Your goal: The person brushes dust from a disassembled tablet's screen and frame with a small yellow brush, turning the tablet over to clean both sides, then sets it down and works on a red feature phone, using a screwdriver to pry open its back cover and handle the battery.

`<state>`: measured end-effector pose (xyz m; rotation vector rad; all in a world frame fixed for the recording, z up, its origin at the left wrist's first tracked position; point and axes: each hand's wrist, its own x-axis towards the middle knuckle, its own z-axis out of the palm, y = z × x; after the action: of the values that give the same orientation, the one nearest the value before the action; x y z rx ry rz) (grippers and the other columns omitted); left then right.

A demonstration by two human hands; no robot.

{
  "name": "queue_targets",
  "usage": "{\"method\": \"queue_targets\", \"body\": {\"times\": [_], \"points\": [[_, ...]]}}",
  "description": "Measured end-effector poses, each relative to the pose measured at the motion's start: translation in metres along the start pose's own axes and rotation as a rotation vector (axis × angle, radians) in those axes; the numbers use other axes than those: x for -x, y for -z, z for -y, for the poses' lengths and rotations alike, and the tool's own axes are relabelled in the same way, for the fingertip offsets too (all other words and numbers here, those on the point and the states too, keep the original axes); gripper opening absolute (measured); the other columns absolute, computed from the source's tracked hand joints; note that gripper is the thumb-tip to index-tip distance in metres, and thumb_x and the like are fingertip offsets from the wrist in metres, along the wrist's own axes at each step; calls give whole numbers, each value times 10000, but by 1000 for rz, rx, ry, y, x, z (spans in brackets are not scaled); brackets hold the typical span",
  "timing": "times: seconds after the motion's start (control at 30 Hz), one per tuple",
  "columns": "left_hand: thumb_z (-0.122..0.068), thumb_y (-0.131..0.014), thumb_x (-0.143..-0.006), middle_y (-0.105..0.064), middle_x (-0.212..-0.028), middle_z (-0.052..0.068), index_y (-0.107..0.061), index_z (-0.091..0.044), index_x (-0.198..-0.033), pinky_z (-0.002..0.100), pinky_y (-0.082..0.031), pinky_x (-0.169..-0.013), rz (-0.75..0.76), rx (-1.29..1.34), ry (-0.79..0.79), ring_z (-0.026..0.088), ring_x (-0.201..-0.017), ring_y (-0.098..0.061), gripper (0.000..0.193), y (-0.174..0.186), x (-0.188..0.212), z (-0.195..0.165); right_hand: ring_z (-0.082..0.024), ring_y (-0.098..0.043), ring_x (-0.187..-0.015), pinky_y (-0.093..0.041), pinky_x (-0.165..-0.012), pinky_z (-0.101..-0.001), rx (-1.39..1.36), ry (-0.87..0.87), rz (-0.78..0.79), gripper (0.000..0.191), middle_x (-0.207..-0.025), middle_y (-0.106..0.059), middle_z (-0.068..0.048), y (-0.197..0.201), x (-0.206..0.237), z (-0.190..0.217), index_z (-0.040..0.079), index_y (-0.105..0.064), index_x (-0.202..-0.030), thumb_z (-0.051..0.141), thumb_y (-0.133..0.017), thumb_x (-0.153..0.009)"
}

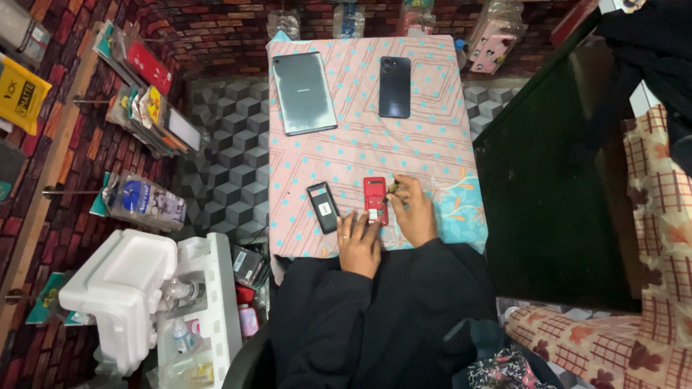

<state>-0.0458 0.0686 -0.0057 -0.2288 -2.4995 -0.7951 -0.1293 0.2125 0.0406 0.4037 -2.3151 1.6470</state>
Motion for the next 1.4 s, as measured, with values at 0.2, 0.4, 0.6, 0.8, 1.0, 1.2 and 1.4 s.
{"method": "queue_targets", "body": {"times": [0.2,0.4,0.6,0.8,1.0,1.2,1.4], "points": [[-81,-731,-777,-618,-1345,152,-758,-109,-1177,628,-242,-1217,8,-5,10,422,-1382,-435,402,1,0,-2,-197,-760,-926,-610,-748,-312,-17,-36,-2,460,-1049,-699,-133,5,0,2,35,-525,-1340,-31,-711,-925],[-87,-726,-788,-622,-1341,149,-769,-110,-1160,639,-244,-1209,-7,-12,-9,427,-1374,-439,375,2,-1,-1,-198,-758,-954,-610,-787,-308,-52,-32,14,469,-1091,-694,-131,-4,4,6,29,-513,-1345,-37,-718,-929],[-85,-724,-772,-618,-1342,157,-759,-95,-1168,637,-243,-1211,8,-11,5,434,-1371,-434,397,3,-2,-3,-199,-766,-948,-611,-754,-307,-58,-59,47,470,-1067,-715,-126,-3,2,8,31,-520,-1339,-29,-720,-918],[-85,-727,-752,-599,-1350,155,-748,-102,-1204,635,-240,-1209,30,4,19,431,-1372,-427,452,4,-1,-4,-198,-774,-959,-614,-787,-304,-60,-48,14,441,-1066,-731,-117,-3,2,10,31,-530,-1333,-23,-712,-935],[-94,-733,-774,-598,-1349,150,-746,-108,-1204,636,-239,-1212,21,-13,9,423,-1373,-431,431,4,-1,-4,-206,-768,-948,-615,-777,-315,-43,-17,61,456,-1055,-720,-123,-2,2,11,31,-532,-1328,-20,-728,-918],[-94,-726,-785,-601,-1341,150,-750,-114,-1198,632,-246,-1216,-2,-11,7,424,-1370,-437,415,0,1,-2,-187,-776,-937,-619,-777,-296,-67,-29,19,448,-1061,-719,-118,-6,3,7,36,-527,-1334,-12,-718,-932],[-95,-721,-788,-631,-1307,136,-746,-103,-1177,629,-249,-1211,-43,-1,6,420,-1352,-459,390,-4,1,2,-180,-759,-937,-610,-801,-294,-67,-20,71,479,-1075,-720,-127,2,1,1,31,-504,-1346,-13,-730,-926]]}}
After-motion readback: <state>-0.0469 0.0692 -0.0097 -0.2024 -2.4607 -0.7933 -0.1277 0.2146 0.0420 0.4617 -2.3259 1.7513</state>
